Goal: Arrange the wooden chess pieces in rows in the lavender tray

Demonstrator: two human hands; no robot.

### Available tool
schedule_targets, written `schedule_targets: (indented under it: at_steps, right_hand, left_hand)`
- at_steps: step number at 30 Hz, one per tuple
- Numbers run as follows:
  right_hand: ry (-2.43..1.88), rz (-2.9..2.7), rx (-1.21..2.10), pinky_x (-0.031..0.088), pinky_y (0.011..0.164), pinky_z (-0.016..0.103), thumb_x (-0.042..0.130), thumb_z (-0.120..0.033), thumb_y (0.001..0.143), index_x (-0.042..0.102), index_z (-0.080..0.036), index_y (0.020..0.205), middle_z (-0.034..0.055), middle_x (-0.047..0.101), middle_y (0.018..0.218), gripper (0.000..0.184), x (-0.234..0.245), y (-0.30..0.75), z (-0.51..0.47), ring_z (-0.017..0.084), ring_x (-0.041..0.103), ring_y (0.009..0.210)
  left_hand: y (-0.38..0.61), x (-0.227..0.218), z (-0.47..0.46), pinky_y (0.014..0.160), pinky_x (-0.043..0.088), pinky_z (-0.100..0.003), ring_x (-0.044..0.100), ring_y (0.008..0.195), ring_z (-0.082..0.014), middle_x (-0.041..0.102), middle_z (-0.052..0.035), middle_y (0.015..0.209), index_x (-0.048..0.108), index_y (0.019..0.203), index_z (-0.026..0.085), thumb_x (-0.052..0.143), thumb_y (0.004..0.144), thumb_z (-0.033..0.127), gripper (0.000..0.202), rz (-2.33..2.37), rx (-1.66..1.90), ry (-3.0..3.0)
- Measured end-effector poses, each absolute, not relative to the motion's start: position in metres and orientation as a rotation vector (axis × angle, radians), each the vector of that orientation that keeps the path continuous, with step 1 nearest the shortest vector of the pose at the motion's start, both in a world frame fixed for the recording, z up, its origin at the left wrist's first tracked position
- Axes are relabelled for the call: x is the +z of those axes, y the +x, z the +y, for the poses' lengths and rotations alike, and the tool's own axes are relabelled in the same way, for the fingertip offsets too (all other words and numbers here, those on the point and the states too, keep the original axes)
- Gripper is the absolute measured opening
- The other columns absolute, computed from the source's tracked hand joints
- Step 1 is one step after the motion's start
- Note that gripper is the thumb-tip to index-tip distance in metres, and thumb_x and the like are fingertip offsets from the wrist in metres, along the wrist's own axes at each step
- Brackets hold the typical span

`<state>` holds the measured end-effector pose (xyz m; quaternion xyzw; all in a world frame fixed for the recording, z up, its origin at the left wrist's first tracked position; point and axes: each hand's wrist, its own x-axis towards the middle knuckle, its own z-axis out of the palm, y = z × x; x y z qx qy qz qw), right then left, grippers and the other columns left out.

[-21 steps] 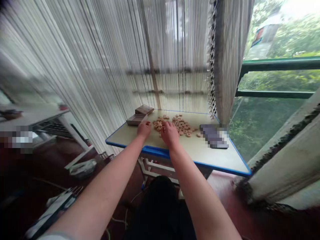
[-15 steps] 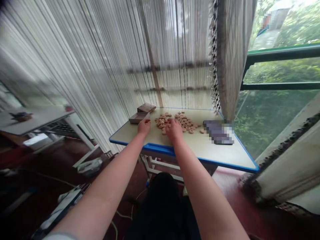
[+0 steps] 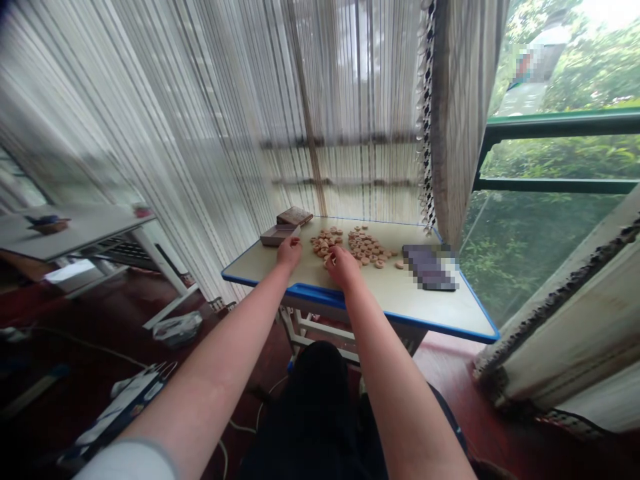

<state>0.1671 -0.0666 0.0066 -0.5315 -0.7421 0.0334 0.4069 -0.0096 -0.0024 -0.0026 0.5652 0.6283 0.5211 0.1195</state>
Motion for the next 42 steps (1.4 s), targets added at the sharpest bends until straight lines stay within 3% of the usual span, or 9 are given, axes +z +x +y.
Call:
schedule_targets:
  at_steps: [6, 14, 23, 29, 42]
  right_hand:
    - [-1.345, -2.037, 0.057, 0.043, 0.075, 0.027, 0.053, -0.020, 0.075, 0.068, -0.019, 0.085, 0.0062, 0.062, 0.091, 0.018, 0.003, 0.164, -0.063, 0.017, 0.056, 0.079]
    - [-1.386, -1.945, 0.111, 0.044, 0.075, 0.027, 0.052, -0.022, 0.076, 0.068, -0.018, 0.091, 0.0075, 0.061, 0.096, 0.022, 0.001, 0.167, -0.064, 0.016, 0.056, 0.076]
    - [-1.413, -1.860, 0.041, 0.042, 0.078, 0.028, 0.056, -0.025, 0.072, 0.068, -0.019, 0.083, 0.0062, 0.060, 0.091, 0.018, -0.001, 0.170, -0.059, 0.017, 0.055, 0.079]
    - [-1.433, -1.905, 0.086, 0.042, 0.075, 0.027, 0.057, -0.027, 0.072, 0.068, -0.020, 0.079, 0.0055, 0.062, 0.088, 0.015, -0.001, 0.170, -0.060, 0.016, 0.056, 0.076]
    - [-1.434, -1.934, 0.096, 0.042, 0.073, 0.026, 0.057, -0.023, 0.072, 0.069, -0.018, 0.077, 0.0062, 0.064, 0.087, 0.014, 0.002, 0.169, -0.062, 0.016, 0.057, 0.075]
  left_hand:
    - [-0.011, -0.002, -0.003, 0.082, 0.044, -0.031, 0.059, 0.088, -0.0192, 0.066, -0.0094, 0.093, 0.063, 0.092, 0.013, 0.051, 0.075, 0.022, 0.022, 1.817, 1.491, 1.680]
    - [-0.006, -0.002, -0.004, 0.082, 0.046, -0.034, 0.061, 0.087, -0.0220, 0.066, -0.0094, 0.088, 0.065, 0.081, 0.017, 0.054, 0.075, 0.022, 0.014, 1.752, 1.293, 1.930]
    - [-0.003, 0.002, -0.012, 0.082, 0.046, -0.032, 0.060, 0.087, -0.0208, 0.065, -0.0080, 0.092, 0.060, 0.098, 0.016, 0.052, 0.079, 0.031, 0.025, 1.791, 1.194, 2.032]
    - [0.004, 0.000, -0.014, 0.083, 0.044, -0.033, 0.059, 0.090, -0.0226, 0.064, -0.0087, 0.092, 0.061, 0.094, 0.018, 0.057, 0.075, 0.028, 0.022, 1.758, 1.061, 2.186]
    - [0.002, -0.001, -0.014, 0.088, 0.043, -0.034, 0.057, 0.090, -0.0229, 0.058, -0.0108, 0.099, 0.064, 0.090, 0.016, 0.057, 0.076, 0.027, 0.019, 1.765, 1.150, 2.178]
